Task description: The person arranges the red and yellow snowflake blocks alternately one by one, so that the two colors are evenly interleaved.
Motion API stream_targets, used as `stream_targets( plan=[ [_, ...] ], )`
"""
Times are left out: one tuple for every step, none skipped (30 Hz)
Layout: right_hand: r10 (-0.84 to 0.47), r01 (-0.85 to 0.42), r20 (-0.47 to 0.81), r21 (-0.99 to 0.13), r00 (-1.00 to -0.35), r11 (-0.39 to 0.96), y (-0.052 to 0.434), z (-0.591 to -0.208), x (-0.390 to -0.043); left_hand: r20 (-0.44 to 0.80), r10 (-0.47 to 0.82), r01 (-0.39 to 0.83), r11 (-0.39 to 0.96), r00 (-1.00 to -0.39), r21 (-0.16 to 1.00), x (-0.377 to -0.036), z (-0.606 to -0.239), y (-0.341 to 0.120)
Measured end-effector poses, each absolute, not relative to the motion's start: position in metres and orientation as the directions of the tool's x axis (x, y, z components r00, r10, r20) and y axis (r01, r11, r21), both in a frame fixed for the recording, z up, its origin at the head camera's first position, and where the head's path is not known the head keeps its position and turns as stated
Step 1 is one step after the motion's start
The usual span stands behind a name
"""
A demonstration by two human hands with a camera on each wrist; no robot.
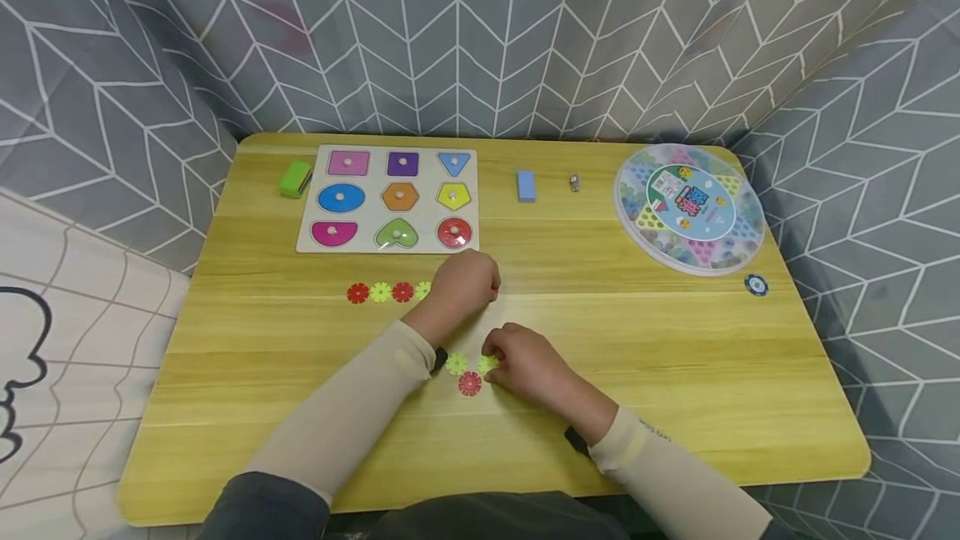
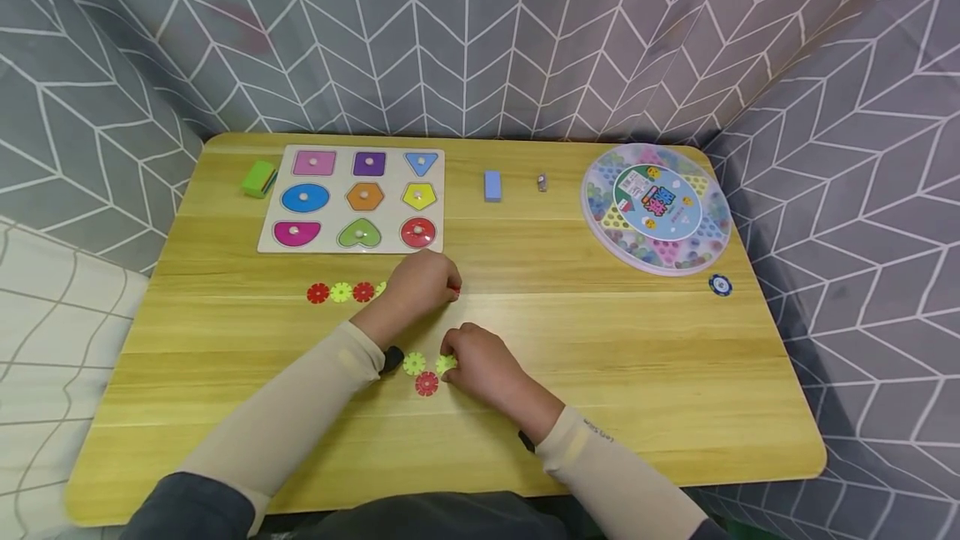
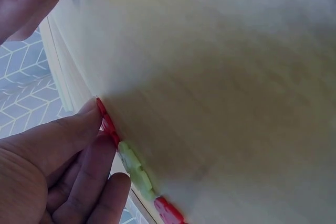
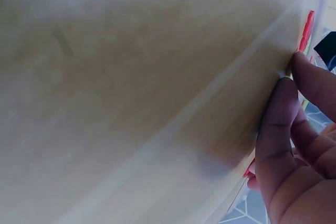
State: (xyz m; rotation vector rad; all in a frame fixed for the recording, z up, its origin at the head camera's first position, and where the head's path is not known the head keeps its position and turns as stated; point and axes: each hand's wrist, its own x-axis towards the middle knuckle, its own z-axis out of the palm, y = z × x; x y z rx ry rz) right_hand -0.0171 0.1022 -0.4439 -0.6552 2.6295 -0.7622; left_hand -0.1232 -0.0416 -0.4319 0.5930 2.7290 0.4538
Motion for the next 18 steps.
stream_targets(
  plan=[
    [-0.51, -0.339, -0.177, -0.563, -0.842, 0.754, 0.102, -0.444, -0.017, -0.231, 0.442, 0.344, 0.865, -0.866, 0.366, -0.123, -0.432, -0.042],
    [-0.51, -0.34, -0.177, -0.56, -0.842, 0.756, 0.101, -0.444, -0.017, -0.231, 0.442, 0.344, 0.865, -0.867, 0.365, -0.123, -0.431, -0.042],
    [-0.51, -0.339, -0.181, -0.558, -0.841, 0.757, 0.101, -0.444, -0.017, -0.231, 0.442, 0.344, 0.866, -0.867, 0.363, -0.123, -0.431, -0.042],
    [-0.511, -0.337, -0.188, -0.557, -0.839, 0.759, 0.101, -0.444, -0.018, -0.231, 0.442, 0.345, 0.866, -0.866, 0.363, -0.123, -0.431, -0.042],
    [-0.512, -0.334, -0.195, -0.558, -0.837, 0.76, 0.101, -0.444, -0.018, -0.233, 0.444, 0.346, 0.866, -0.865, 0.361, -0.123, -0.431, -0.042],
    [-0.512, -0.331, -0.202, -0.559, -0.835, 0.76, 0.101, -0.444, -0.018, -0.234, 0.445, 0.348, 0.866, -0.864, 0.36, -0.123, -0.431, -0.042],
    [-0.512, -0.321, -0.212, -0.568, -0.833, 0.758, 0.102, -0.443, -0.019, -0.236, 0.447, 0.35, 0.865, -0.863, 0.36, -0.123, -0.43, -0.042],
    [-0.508, -0.307, -0.224, -0.577, -0.832, 0.757, 0.103, -0.442, -0.021, -0.236, 0.447, 0.35, 0.865, -0.863, 0.361, -0.123, -0.43, -0.042],
    [-0.503, -0.288, -0.237, -0.589, -0.831, 0.755, 0.105, -0.441, -0.022, -0.236, 0.448, 0.35, 0.864, -0.862, 0.361, -0.122, -0.429, -0.042],
    [-0.497, -0.267, -0.249, -0.604, -0.831, 0.75, 0.107, -0.44, -0.025, -0.235, 0.449, 0.352, 0.864, -0.862, 0.36, -0.122, -0.429, -0.042],
    [-0.486, -0.237, -0.263, -0.624, -0.834, 0.744, 0.11, -0.438, -0.028, -0.233, 0.451, 0.355, 0.863, -0.862, 0.359, -0.122, -0.429, -0.042],
    [-0.471, -0.203, -0.276, -0.644, -0.838, 0.737, 0.114, -0.436, -0.031, -0.23, 0.452, 0.356, 0.862, -0.862, 0.361, -0.122, -0.429, -0.042],
    [-0.452, -0.163, -0.291, -0.663, -0.843, 0.731, 0.118, -0.433, -0.035, -0.226, 0.454, 0.359, 0.861, -0.862, 0.361, -0.122, -0.429, -0.042],
    [-0.429, -0.125, -0.302, -0.678, -0.851, 0.725, 0.122, -0.431, -0.04, -0.222, 0.455, 0.36, 0.86, -0.862, 0.362, -0.122, -0.43, -0.042],
    [-0.403, -0.084, -0.311, -0.694, -0.861, 0.715, 0.126, -0.428, -0.045, -0.218, 0.456, 0.362, 0.858, -0.863, 0.364, -0.122, -0.43, -0.042],
    [-0.378, -0.045, -0.32, -0.709, -0.869, 0.704, 0.13, -0.425, -0.05, -0.214, 0.457, 0.363, 0.857, -0.863, 0.366, -0.122, -0.43, -0.042],
    [-0.349, -0.013, -0.325, -0.716, -0.879, 0.698, 0.134, -0.423, -0.056, -0.21, 0.457, 0.362, 0.855, -0.864, 0.372, -0.122, -0.43, -0.043],
    [-0.32, 0.018, -0.33, -0.721, -0.888, 0.693, 0.137, -0.42, -0.062, -0.208, 0.457, 0.36, 0.853, -0.865, 0.377, -0.122, -0.43, -0.043]
  ],
)
